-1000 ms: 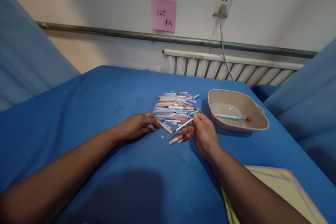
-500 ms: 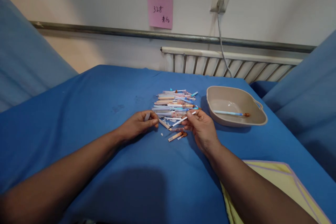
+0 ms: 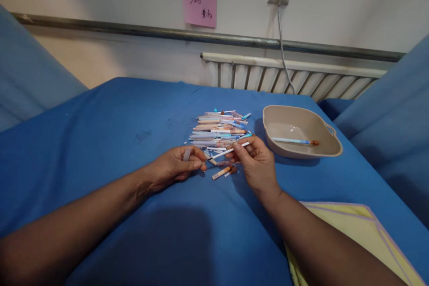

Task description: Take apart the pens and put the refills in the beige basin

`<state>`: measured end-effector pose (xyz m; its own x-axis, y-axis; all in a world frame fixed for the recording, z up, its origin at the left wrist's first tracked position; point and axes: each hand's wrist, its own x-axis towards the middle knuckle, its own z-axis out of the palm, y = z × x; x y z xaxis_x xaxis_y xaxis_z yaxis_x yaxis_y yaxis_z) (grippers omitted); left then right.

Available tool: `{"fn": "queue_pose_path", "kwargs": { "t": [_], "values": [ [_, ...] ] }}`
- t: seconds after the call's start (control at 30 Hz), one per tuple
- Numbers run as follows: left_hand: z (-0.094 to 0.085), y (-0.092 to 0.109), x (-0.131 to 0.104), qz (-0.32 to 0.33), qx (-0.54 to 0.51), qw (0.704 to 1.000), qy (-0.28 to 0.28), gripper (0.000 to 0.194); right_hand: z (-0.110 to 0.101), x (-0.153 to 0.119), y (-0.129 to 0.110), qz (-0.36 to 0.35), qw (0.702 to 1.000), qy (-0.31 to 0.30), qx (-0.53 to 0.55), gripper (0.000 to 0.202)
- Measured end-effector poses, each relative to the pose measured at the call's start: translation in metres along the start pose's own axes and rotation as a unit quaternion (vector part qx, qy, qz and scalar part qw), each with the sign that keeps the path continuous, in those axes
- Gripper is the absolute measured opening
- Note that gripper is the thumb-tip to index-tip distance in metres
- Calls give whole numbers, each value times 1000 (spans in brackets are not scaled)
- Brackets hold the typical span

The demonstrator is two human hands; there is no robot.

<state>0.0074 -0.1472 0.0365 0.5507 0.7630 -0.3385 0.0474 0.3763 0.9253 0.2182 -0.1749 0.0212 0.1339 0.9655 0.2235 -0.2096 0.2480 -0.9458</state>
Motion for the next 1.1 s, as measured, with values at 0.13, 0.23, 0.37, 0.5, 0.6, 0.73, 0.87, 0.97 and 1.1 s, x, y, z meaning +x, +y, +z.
{"fn": "queue_pose_path", "kwargs": {
  "t": [0.13,0.23,0.37,0.5,0.6,0.73,0.87,0.97,1.1],
  "values": [
    [-1,-2,1,0,4,1000,-1,38,1,-1,-1,12,1000,-7,-6,17],
    [-2,-3,2,2,10,1000,-6,37,1,-2,-2,13,1000,-12,-14,16],
    [-3,-4,2,-4,15,1000,-12,37,0,-2,-3,10,1000,-7,-21,16],
    [-3,-5,3,-6,12,1000,-13,38,1,-3,-5,4,999,-2,-34,17],
    [-3,-4,2,-9,13,1000,-14,37,2,-4,-6,6,999,-6,-43,19],
    [-3,-4,1,-5,15,1000,-21,37,4,-5,-5,12,999,-18,-37,18],
    [-4,-5,2,-5,17,999,-31,38,5,-5,-4,19,999,-21,-28,17],
    [-4,-7,3,-4,23,999,-30,38,6,-7,-3,24,999,-35,-26,17],
    [-5,-8,2,8,37,999,-33,36,7,-11,-4,29,997,-65,-33,16]
  ]
}}
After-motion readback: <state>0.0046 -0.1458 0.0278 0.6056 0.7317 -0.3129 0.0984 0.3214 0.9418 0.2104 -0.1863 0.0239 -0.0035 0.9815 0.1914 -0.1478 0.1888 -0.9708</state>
